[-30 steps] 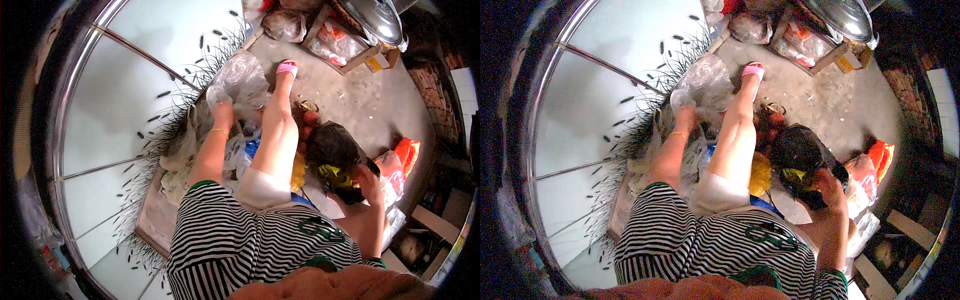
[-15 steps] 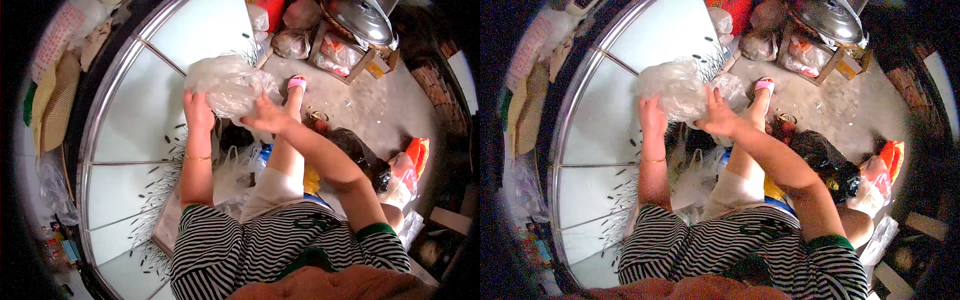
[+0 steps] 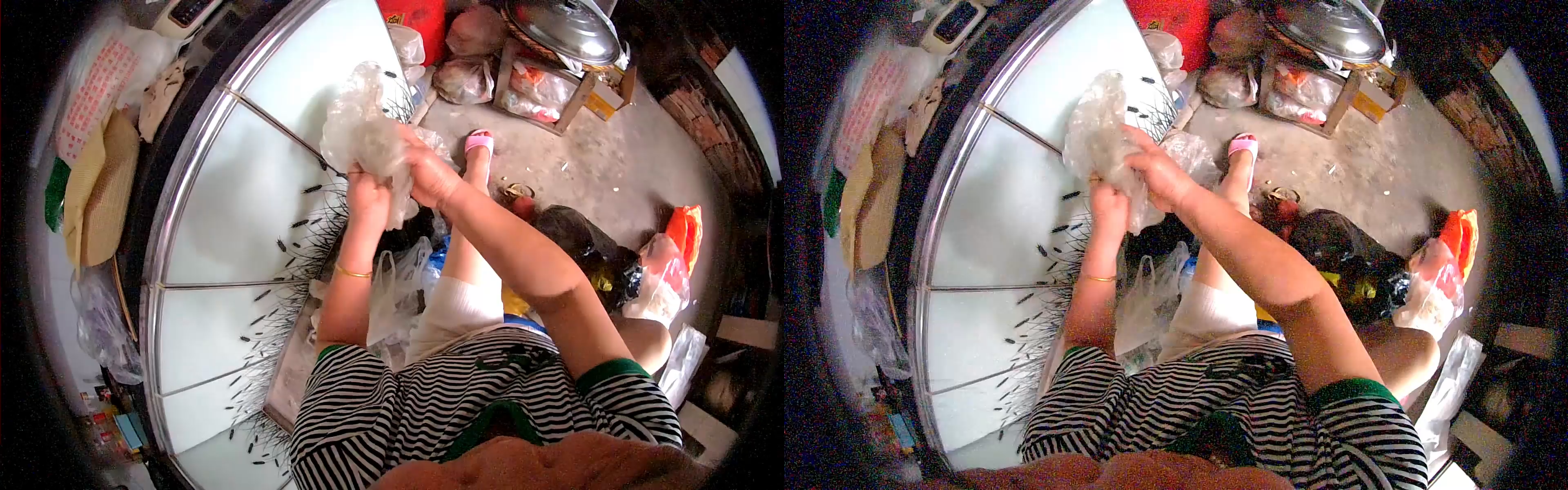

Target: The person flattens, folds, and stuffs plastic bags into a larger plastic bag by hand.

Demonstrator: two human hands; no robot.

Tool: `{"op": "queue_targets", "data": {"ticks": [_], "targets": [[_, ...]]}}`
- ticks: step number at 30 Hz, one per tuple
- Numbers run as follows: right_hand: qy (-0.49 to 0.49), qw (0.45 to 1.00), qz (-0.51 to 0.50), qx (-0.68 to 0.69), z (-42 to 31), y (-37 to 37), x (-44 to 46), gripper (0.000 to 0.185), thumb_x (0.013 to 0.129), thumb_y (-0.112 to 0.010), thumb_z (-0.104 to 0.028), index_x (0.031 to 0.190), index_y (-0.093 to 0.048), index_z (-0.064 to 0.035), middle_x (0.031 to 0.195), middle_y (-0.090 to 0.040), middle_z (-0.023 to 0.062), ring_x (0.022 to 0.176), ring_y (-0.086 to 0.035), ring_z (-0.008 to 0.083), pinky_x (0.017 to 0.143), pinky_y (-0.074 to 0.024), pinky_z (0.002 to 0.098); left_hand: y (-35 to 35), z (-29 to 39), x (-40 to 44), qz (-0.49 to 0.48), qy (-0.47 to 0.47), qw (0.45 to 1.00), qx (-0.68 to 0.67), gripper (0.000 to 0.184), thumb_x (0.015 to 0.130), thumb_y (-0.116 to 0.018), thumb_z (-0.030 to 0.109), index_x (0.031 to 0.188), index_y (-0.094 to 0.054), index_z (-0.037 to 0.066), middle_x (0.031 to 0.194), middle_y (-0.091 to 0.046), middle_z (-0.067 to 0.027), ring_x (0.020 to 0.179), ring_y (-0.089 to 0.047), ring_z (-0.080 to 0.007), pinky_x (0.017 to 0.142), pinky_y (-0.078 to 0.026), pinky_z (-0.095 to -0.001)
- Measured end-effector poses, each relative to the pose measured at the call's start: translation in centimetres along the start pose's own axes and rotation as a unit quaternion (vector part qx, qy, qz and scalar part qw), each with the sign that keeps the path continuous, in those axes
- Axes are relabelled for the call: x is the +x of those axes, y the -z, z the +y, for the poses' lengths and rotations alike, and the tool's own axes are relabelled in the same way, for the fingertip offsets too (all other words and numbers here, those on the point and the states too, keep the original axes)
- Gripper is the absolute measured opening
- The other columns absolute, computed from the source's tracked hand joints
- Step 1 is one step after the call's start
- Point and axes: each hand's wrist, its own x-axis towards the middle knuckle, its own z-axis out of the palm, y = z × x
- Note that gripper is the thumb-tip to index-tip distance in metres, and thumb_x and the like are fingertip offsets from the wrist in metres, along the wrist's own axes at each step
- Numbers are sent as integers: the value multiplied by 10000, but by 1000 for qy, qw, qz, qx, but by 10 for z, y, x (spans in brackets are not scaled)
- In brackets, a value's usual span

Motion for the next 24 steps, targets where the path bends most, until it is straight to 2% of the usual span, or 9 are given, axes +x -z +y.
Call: {"op": "queue_targets", "data": {"ticks": [1, 5, 6, 9, 13, 14, 16, 19, 24], "targets": [[-7, 1000, 19, -9, -2, 1, -2, 385, 788, -497, -23, 1168, -469, -73, 1095, -555, 104, 982, -552, 219, 818, -478, 360, -7, 11, 0, -18, 7, 995, -97, 251, 736, -546, -14, 984, -584, -2, 972, -578, -175, 885, -560, -347, 766, -462, -401], [23, 995, 90, -45, -31, 17, -19, 283, 813, -531, 9, 1088, -544, -52, 955, -618, 73, 830, -611, 178, 721, -523, 302, -21, 30, 6, -149, -147, 975, 69, 280, 734, -573, 36, 1015, -582, 33, 935, -597, -191, 850, -550, -402, 742, -445, -467], [46, 991, 120, -46, -46, 19, -27, 291, 797, -509, 36, 1075, -546, -43, 950, -618, 77, 833, -607, 191, 737, -515, 314, -28, 31, 3, -229, -66, 968, 79, 258, 777, -557, 24, 1031, -587, -11, 975, -603, -162, 1083, -497, -322, 880, -417, -357], [165, 961, 169, -140, -81, 71, -47, 272, 814, -486, 16, 1073, -552, -35, 949, -620, 76, 840, -600, 195, 759, -509, 327, -54, 70, -4, -159, -182, 970, -28, 277, 768, -550, 5, 1043, -582, -8, 1061, -571, -154, 1114, -475, -299, 912, -395, -357], [242, 910, 282, -182, -192, 91, -141, 273, 866, -484, -108, 1123, -542, -37, 1002, -619, 105, 870, -611, 228, 775, -520, 339, -103, 96, -40, -123, -26, 968, -219, 441, 779, -575, 45, 1196, -450, -22, 1203, -470, -178, 1123, -436, -299, 950, -349, -370], [348, 874, 85, -327, -220, 95, -165, 239, 862, -514, -131, 1082, -559, -48, 965, -625, 96, 842, -613, 214, 736, -524, 322, -121, 99, -54, -152, 22, 953, -260, 441, 780, -583, 53, 1190, -441, -24, 1188, -470, -182, 1084, -451, -293, 926, -365, -363], [340, 831, 102, -428, -254, 140, -224, 265, 865, -521, -140, 1115, -545, -53, 985, -625, 101, 850, -618, 222, 732, -530, 334, -147, 105, -83, -290, -2, 945, -151, 556, 763, -613, 110, 1243, -373, -36, 1213, -443, -230, 1115, -436, -348, 954, -352, -373], [136, 832, 457, -284, -268, 146, -297, 404, 867, -522, -116, 1265, -466, -73, 1086, -611, 109, 912, -622, 231, 788, -530, 357, -195, 112, -130, -429, -43, 902, -11, 786, 722, -662, 269, 1318, -267, -58, 1288, -362, -312, 1229, -346, -415, 1009, -314, -420], [-123, 670, 358, -639, -244, 198, -371, 453, 782, -580, -115, 1226, -524, -46, 1192, -568, 132, 1036, -566, 182, 861, -463, 266, -242, 103, -165, -498, -38, 849, 170, 730, 720, -646, 255, 1303, -293, -8, 1202, -455, -244, 1130, -444, -388, 931, -370, -484]]}}
